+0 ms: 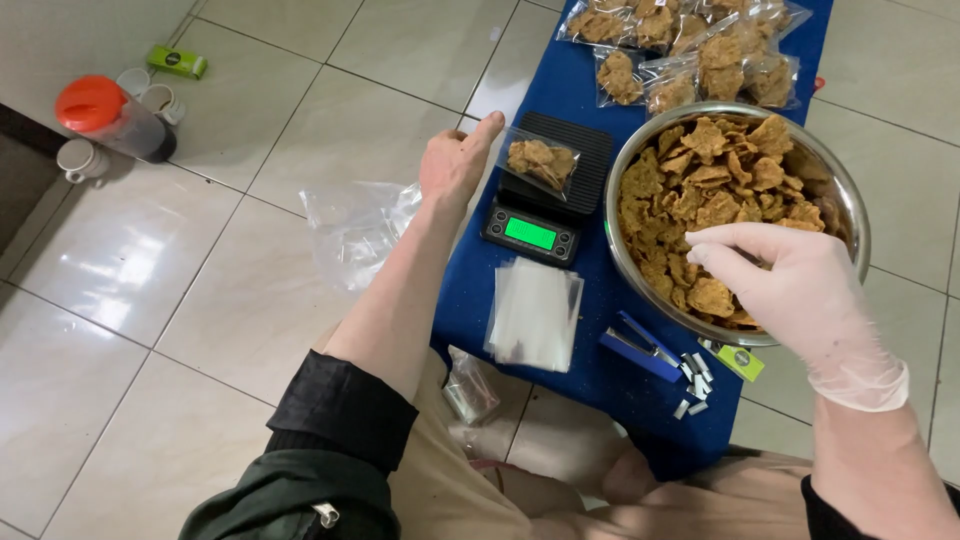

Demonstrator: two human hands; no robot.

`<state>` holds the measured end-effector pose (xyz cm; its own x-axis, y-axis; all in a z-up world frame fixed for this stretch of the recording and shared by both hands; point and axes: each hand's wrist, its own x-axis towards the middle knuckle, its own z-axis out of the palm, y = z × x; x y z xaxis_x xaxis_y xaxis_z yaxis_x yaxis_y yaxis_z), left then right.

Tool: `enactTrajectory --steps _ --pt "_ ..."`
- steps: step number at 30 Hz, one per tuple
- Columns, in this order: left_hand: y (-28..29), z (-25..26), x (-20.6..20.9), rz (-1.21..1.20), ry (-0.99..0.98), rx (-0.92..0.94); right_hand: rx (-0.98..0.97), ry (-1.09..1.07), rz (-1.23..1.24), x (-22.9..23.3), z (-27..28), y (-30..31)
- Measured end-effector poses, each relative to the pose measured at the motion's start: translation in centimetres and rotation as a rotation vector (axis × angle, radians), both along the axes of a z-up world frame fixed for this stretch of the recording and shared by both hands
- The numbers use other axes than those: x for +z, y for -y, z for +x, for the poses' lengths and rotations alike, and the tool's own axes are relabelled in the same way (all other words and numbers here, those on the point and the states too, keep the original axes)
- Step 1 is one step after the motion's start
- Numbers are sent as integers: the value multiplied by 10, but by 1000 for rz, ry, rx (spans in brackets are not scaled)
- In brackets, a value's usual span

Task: Manually weighing and packaging snack pieces into small plastic bags.

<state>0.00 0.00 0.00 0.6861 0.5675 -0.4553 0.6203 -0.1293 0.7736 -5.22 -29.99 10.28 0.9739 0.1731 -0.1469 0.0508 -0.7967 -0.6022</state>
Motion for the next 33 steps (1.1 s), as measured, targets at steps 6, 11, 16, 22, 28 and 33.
enactTrajectory --steps 6,11,16,22,28,33 --pt "-4 -3 0 -22 16 10 -2 25 17 -3 1 3" --pt "-8 2 -11 18 -21 -29 -13 14 23 -1 1 3" --pt "-9 5 -19 60 -40 -62 -33 -3 16 -2 1 5" --pt "-6 5 -18 66 -58 -65 -7 27 18 -2 3 9" --pt "-4 4 -23 52 -61 -74 0 24 35 1 2 8" --pt "-5 7 -27 94 -39 -78 -38 -13 21 4 3 7"
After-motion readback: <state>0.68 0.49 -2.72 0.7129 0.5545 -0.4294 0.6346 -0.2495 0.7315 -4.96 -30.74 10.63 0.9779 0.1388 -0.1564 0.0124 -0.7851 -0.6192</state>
